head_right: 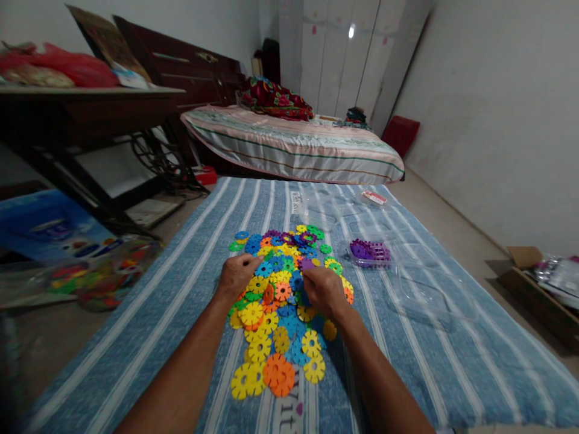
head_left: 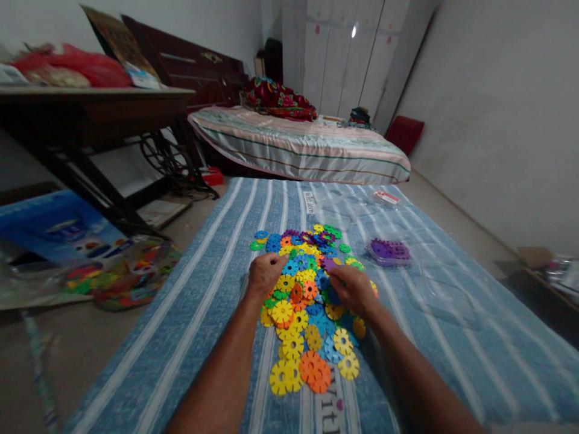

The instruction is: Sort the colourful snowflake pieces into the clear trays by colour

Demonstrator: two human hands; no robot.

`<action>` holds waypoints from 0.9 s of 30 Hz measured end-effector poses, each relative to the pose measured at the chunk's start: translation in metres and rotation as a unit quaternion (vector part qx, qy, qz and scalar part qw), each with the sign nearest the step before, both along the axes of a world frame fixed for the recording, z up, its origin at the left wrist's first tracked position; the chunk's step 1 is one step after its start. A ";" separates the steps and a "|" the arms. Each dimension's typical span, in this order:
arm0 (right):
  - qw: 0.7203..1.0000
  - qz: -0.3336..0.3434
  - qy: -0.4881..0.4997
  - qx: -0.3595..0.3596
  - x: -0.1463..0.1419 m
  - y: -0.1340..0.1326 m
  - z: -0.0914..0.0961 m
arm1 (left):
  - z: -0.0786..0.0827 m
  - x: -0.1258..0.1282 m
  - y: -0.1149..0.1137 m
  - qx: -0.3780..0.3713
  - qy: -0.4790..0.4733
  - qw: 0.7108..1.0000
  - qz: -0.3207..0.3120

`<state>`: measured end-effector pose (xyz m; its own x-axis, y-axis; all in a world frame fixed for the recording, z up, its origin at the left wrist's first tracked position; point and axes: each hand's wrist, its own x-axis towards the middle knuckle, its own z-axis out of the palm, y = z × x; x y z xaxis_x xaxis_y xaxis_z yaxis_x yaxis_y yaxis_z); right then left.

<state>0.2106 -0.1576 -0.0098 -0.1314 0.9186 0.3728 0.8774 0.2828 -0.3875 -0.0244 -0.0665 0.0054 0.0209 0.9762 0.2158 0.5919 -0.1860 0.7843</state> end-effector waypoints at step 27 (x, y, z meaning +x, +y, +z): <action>0.963 -0.205 -0.047 0.167 0.027 0.028 -0.018 | 0.002 -0.014 0.006 -0.009 -0.074 0.996 0.048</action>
